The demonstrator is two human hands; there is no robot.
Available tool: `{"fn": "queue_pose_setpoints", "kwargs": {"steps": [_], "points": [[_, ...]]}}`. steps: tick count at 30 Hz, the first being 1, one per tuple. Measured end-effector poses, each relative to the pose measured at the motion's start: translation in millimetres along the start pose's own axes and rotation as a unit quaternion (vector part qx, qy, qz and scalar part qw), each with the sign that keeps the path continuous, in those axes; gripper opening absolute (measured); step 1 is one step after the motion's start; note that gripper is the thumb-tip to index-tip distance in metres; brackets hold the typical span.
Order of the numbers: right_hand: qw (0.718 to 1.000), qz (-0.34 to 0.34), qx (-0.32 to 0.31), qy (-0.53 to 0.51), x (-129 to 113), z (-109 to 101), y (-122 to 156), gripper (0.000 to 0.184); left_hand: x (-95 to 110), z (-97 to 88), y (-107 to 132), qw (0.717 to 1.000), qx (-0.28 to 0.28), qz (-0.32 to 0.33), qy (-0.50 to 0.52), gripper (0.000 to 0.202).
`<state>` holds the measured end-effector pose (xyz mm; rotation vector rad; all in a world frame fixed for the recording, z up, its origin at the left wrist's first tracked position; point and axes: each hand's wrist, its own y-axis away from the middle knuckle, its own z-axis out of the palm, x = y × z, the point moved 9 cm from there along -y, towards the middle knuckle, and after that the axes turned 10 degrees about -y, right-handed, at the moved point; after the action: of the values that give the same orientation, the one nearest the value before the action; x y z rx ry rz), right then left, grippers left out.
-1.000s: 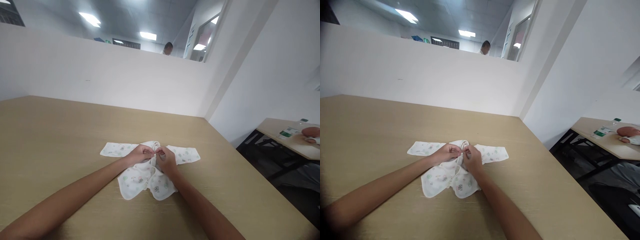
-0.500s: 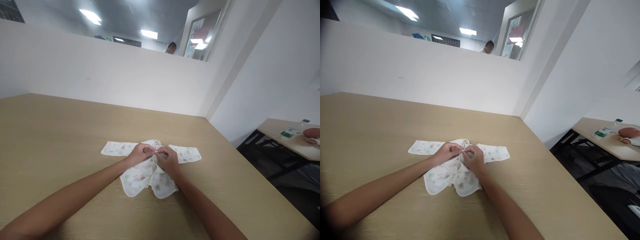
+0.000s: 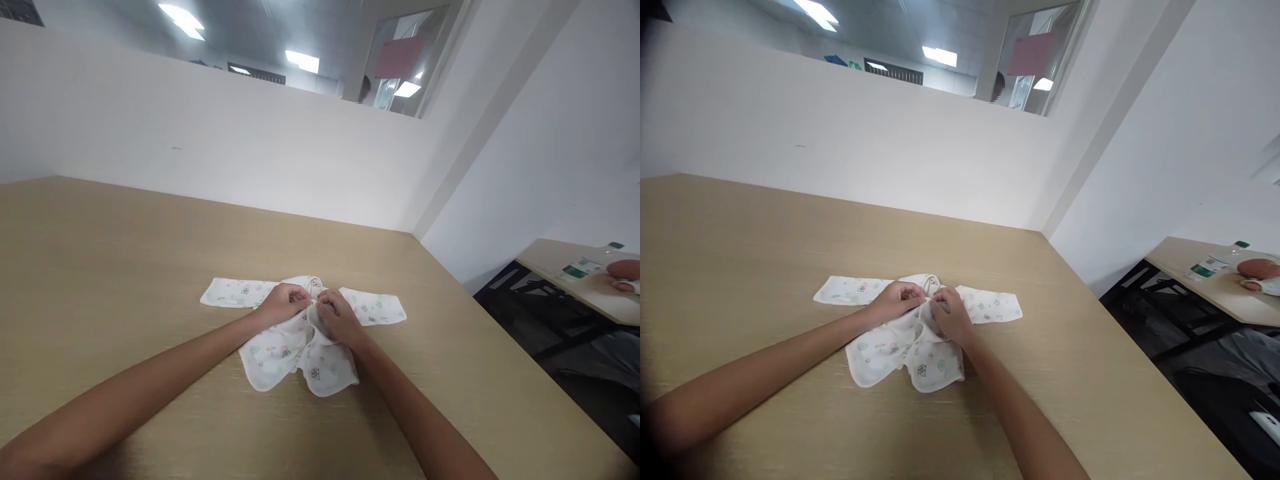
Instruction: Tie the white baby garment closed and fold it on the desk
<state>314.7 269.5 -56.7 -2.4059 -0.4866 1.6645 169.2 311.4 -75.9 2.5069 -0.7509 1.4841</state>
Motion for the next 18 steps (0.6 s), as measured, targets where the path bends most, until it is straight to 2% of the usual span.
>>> {"fn": "queue_pose_setpoints", "kwargs": {"steps": [4, 9, 14, 16, 18], "points": [[1.000, -0.003, 0.019, 0.025, 2, 0, 2, 0.014, 10, -2.6, 3, 0.994, 0.002, 0.052, -0.099, 0.020], [0.992, -0.044, 0.052, 0.111, 1, -5, 4, 0.008, 20, -11.6, 6, 0.941, 0.040, 0.172, -0.290, 0.026], [0.981, -0.094, 0.025, 0.165, 5, -13, 0, 0.008, 13, -15.7, 4, 0.907, 0.058, 0.181, -0.376, 0.028], [0.977, -0.111, 0.032, 0.177, 2, -17, -1, 0.010, 20, -19.7, 5, 0.900, 0.078, 0.182, -0.389, 0.026], [0.972, -0.139, 0.057, 0.180, -8, -22, 1, 0.014, 34, -25.1, 9, 0.904, 0.093, 0.191, -0.370, 0.023]]}}
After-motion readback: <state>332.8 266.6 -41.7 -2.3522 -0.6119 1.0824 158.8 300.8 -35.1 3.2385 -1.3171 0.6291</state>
